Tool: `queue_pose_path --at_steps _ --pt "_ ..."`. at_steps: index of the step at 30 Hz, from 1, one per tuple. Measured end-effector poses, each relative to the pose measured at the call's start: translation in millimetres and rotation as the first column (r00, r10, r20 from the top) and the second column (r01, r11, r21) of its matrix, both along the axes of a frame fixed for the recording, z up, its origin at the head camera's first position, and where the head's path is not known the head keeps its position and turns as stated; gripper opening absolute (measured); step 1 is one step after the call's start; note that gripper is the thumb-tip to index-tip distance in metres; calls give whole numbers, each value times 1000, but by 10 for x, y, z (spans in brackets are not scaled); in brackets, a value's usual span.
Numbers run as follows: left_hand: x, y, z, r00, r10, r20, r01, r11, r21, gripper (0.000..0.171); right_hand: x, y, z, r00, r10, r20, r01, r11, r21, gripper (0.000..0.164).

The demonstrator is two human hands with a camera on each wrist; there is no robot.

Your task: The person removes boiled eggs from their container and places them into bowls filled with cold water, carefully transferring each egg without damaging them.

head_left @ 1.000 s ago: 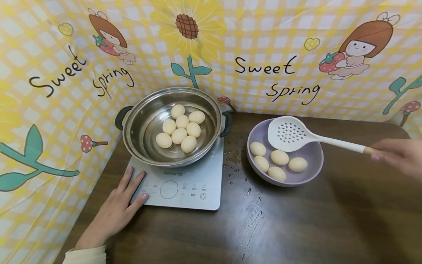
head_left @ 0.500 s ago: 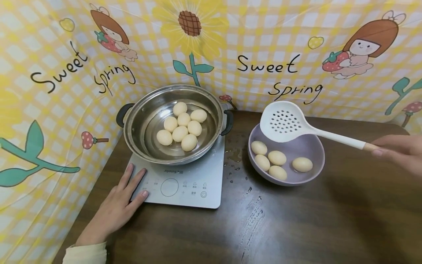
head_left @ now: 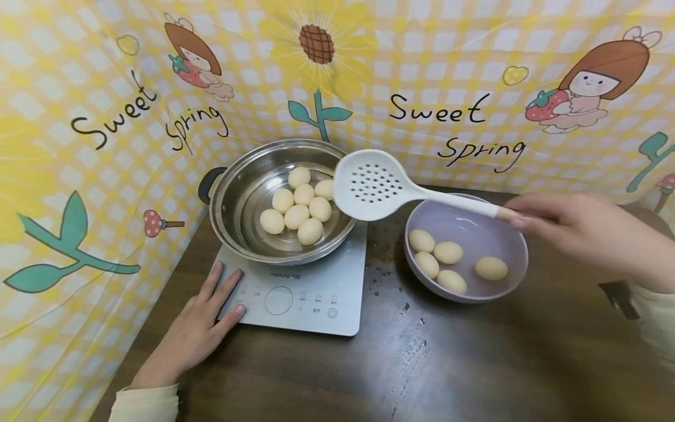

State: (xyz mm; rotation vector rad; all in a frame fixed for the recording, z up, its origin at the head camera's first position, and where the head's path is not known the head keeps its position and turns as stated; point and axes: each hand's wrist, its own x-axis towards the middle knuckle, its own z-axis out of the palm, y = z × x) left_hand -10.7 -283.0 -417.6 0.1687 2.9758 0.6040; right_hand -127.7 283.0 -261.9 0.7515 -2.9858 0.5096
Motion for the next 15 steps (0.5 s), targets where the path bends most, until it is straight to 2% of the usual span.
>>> queue_pose_path --at_steps 2,4,7,9,12,15 --pt "2 -4 -1 1000 3 4 -3 1000 1 68 -42 -199 -18 995 62 -77 -65 997 -33 21" --pt "3 -7 -1 1000 8 9 -8 1000 2 68 -85 -385 -52 975 137 -177 -149 987 -56 24" --pt "-1 -9 -3 1000 11 10 -11 1000 4 68 -127 -625 -113 916 223 -334 -256 965 -55 30" --pt "-5 -10 -5 1000 11 8 -11 1000 6 68 -136 -753 -151 878 256 -405 -297 954 -41 31" --pt "-9 -10 -5 1000 8 3 -8 1000 7 67 -132 -888 -201 853 268 -447 -305 952 -11 30" --pt "-1 -21 -3 1000 8 -1 -8 1000 6 67 -141 -970 -251 843 277 -461 -303 953 18 29"
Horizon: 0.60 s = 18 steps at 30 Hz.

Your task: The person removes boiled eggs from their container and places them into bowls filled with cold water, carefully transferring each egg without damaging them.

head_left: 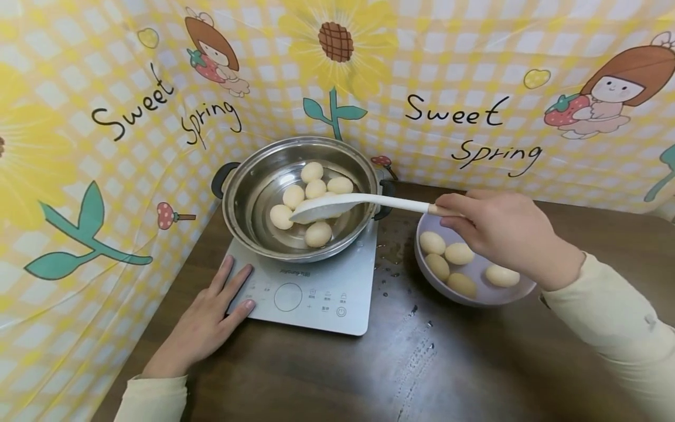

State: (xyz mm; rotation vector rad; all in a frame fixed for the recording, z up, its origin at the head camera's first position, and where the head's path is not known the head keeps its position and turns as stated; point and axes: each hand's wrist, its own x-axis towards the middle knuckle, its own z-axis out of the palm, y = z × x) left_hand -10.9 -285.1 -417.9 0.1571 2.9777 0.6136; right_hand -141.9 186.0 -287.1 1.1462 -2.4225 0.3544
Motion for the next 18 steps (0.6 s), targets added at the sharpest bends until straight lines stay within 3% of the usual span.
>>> queue_pose_path --at_steps 3,9,18 --pt "-6 3 -11 1000 -2 -5 2 1000 1 67 -10 -18 -26 1000 -14 3 14 1000 22 28" --pt "-4 5 -13 1000 -5 2 4 1000 5 67 7 7 -23 995 -39 90 36 999 38 29" --pt "8 -5 -12 1000 1 -3 -1 1000 -2 67 38 -10 25 992 27 123 -31 999 28 29"
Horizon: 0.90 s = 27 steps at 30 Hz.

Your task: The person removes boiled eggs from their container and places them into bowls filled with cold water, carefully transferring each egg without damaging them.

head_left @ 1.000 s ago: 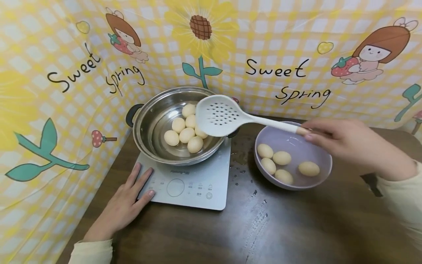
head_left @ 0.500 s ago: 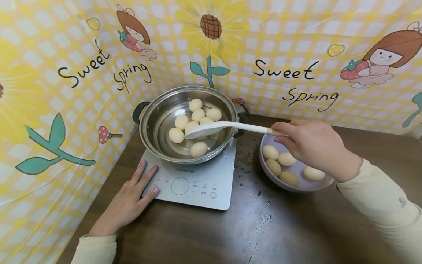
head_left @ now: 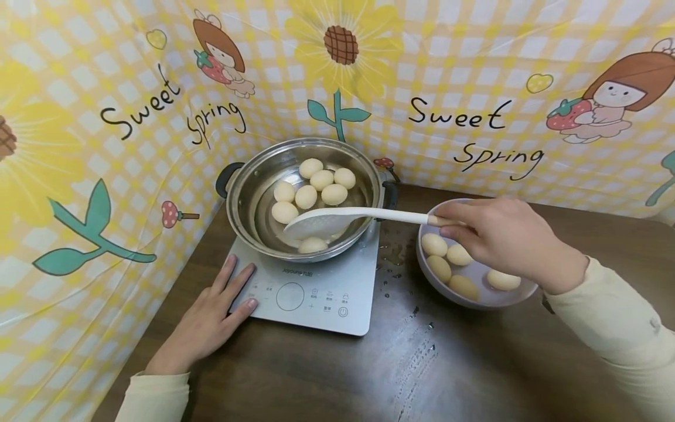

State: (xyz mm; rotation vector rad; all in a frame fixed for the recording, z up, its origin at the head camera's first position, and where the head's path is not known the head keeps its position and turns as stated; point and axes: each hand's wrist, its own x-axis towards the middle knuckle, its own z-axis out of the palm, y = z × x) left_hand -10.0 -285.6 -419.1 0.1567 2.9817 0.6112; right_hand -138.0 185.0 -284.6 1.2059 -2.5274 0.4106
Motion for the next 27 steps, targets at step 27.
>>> queue_pose_path --at_steps 27 --pt "8 -8 -2 1000 2 -12 -2 1000 3 65 -55 -193 230 951 9 308 -56 988 143 12"
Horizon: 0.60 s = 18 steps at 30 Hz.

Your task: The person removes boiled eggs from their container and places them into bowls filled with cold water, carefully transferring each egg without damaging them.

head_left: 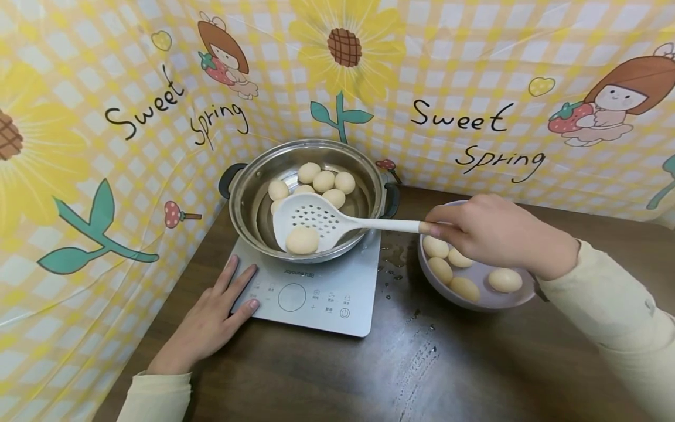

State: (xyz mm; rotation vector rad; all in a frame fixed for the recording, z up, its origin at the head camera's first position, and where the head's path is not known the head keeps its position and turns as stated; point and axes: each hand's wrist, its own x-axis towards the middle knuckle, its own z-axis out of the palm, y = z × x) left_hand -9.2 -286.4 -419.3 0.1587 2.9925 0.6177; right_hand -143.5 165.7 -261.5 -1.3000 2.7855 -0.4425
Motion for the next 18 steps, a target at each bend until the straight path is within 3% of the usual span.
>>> queue_pose_path --at_steps 7,18 --pt "1 4 5 1000 2 2 -2 1000 -2 65 -94 -46 63 986 -38 162 24 996 92 16" --pt "2 3 9 1000 2 2 -2 1000 -1 66 -199 0 82 948 -43 315 23 997 67 19"
